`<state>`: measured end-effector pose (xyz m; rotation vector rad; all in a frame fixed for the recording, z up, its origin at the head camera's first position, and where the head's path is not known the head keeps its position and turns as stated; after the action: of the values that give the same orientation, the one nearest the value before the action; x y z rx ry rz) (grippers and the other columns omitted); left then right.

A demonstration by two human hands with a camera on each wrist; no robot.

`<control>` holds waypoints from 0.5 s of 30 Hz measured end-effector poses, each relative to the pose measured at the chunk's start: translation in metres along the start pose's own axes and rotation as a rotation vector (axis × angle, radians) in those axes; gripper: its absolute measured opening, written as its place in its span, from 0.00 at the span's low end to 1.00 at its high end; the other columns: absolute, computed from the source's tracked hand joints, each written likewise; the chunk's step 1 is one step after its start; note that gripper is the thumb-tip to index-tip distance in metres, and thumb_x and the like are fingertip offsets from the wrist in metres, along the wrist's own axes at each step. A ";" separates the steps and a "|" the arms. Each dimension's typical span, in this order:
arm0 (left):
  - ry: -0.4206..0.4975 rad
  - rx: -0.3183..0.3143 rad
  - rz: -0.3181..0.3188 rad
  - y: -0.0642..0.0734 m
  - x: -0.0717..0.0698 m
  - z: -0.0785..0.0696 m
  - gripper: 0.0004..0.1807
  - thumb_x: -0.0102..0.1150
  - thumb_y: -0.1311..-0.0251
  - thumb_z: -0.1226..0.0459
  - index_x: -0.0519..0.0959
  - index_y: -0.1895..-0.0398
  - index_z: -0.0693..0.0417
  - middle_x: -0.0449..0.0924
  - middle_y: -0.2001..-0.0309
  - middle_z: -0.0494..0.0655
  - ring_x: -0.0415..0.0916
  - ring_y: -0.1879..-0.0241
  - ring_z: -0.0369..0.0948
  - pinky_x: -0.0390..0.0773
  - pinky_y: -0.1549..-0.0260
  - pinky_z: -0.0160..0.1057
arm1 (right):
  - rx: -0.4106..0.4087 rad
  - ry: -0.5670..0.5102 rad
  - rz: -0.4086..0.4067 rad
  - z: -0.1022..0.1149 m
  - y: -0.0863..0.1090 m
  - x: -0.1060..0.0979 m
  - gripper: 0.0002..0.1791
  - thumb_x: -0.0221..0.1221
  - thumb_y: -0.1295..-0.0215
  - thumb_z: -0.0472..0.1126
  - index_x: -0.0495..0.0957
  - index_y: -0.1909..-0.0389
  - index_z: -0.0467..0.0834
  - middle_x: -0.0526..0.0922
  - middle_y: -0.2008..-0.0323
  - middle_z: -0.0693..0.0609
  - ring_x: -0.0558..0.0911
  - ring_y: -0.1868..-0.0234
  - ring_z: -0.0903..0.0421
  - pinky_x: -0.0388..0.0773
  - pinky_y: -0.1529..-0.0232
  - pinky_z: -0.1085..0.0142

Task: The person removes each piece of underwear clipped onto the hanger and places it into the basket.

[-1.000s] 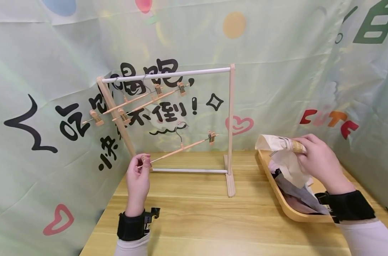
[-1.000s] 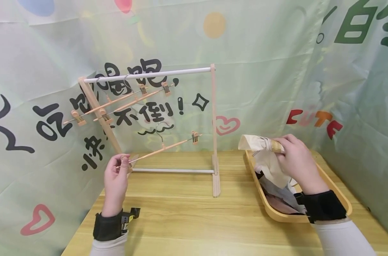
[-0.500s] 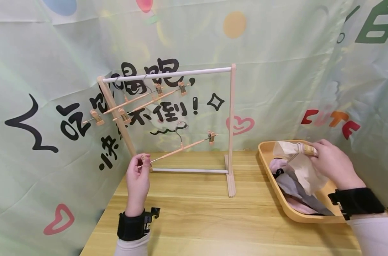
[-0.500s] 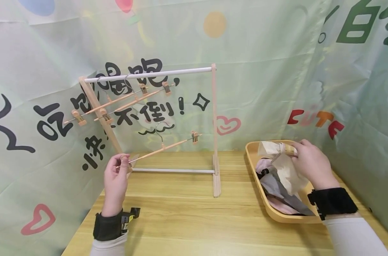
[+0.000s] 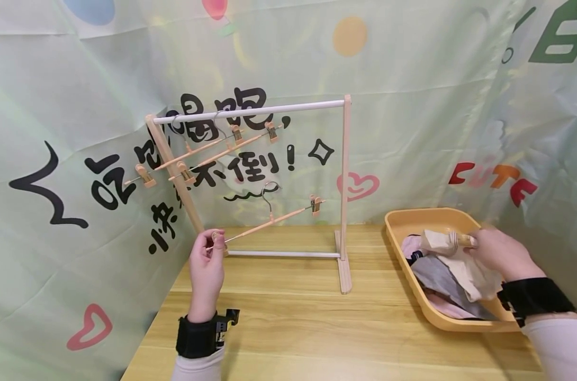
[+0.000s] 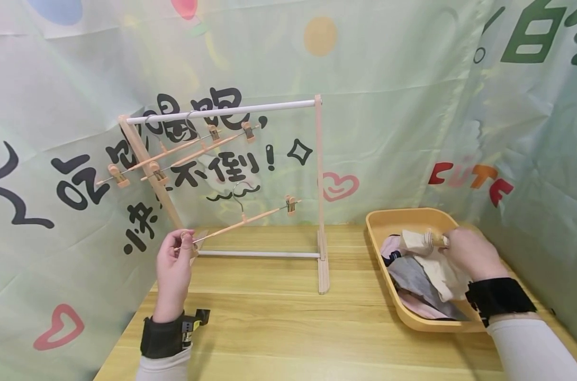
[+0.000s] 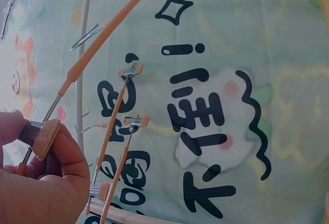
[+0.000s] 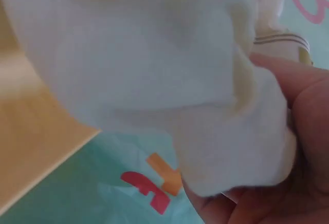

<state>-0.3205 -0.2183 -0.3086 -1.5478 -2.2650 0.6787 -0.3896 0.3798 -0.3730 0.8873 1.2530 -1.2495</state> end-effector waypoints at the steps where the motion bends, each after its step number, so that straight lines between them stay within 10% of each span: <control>1: -0.001 -0.001 -0.002 0.000 0.000 0.000 0.17 0.50 0.33 0.60 0.73 0.54 0.70 0.71 0.68 0.47 0.67 0.73 0.40 0.68 0.76 0.29 | 0.003 -0.007 0.020 -0.002 0.000 0.003 0.11 0.67 0.50 0.44 0.81 0.70 0.40 0.81 0.75 0.43 0.76 0.73 0.47 0.76 0.74 0.46; 15: 0.001 -0.008 0.001 0.001 0.002 -0.007 0.15 0.50 0.33 0.63 0.74 0.54 0.70 0.72 0.68 0.42 0.68 0.71 0.41 0.69 0.75 0.26 | -0.037 -0.032 0.113 -0.006 0.001 0.037 0.09 0.67 0.53 0.44 0.80 0.77 0.44 0.80 0.78 0.48 0.73 0.77 0.52 0.72 0.74 0.54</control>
<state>-0.3169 -0.2145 -0.3028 -1.5532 -2.2694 0.6695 -0.3945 0.3793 -0.4101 0.8957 1.1811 -1.1433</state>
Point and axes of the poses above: each hand's wrist, its own y-axis away from the middle knuckle, its own x-axis out of the palm, z = x × y, the point moved 10 cm from there along -y, towards the middle knuckle
